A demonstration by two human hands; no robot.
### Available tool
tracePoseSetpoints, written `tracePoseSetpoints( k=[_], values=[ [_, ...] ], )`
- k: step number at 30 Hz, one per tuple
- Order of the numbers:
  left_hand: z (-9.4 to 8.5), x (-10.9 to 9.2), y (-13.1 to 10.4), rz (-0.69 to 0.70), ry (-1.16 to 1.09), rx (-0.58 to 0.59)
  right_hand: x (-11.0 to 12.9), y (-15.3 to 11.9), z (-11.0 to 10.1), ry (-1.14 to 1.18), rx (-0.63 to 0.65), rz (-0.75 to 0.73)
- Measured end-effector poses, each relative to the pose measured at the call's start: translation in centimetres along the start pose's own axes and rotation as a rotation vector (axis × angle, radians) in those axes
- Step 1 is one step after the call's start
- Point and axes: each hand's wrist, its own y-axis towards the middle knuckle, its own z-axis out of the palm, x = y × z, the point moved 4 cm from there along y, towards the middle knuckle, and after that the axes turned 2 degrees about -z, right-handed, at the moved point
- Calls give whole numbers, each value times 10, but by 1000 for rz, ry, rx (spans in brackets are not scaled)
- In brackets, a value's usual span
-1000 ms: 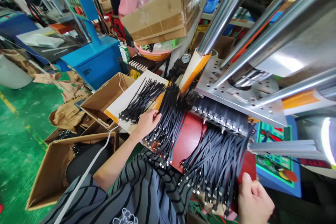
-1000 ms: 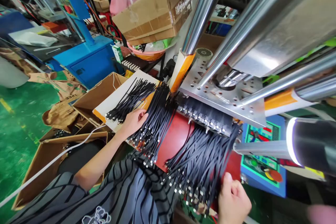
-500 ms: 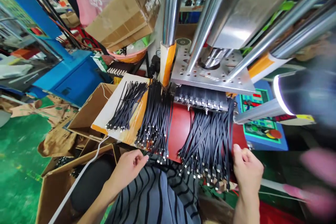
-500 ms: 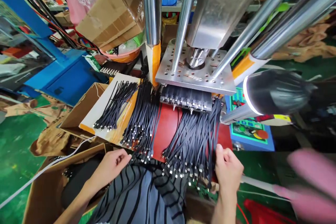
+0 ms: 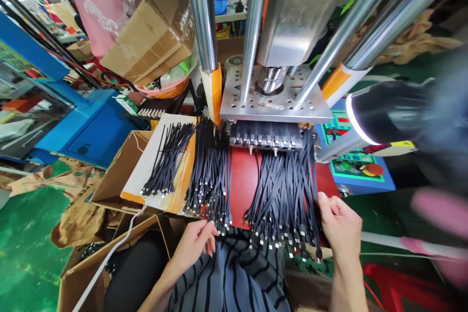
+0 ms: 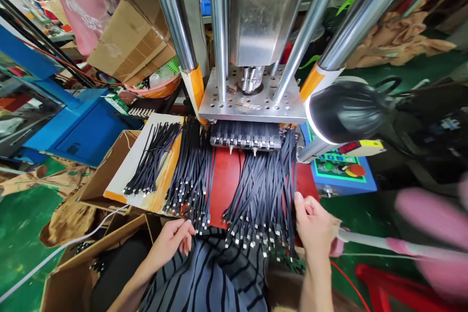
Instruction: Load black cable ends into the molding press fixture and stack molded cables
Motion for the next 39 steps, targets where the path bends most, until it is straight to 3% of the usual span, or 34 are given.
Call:
tracePoseSetpoints(
  k=[5, 10, 13, 15, 19, 22, 26, 30, 35, 39],
  values=[
    [-5, 0, 4, -53, 64, -27, 1, 1, 1, 63, -10, 15],
    [-7, -3, -3, -146, 245, 51, 3, 3, 0, 92, -28, -19],
    [-6, -20, -13, -152, 444, 183, 4, 4, -1, 101, -46, -36],
    [-2, -41, -18, -78, 585, 243, 4, 4, -1, 108, -47, -32],
    [28, -90, -12, 191, 665, 256, 1, 4, 1, 128, -33, -20],
    [62, -113, 12, 321, 706, 147, -3, 4, 2, 134, -25, -7],
    [99, -127, 52, 335, 998, -123, -6, 5, -2, 120, -42, 30],
    [128, -138, 78, 316, 1235, -199, 9, 0, 0, 21, -71, 154],
    [138, -145, 94, 298, 1327, -151, 53, -11, 16, -407, 16, 146],
    [124, -139, 107, 287, 1237, -103, 57, -9, 18, -466, 132, 146]
  ],
)
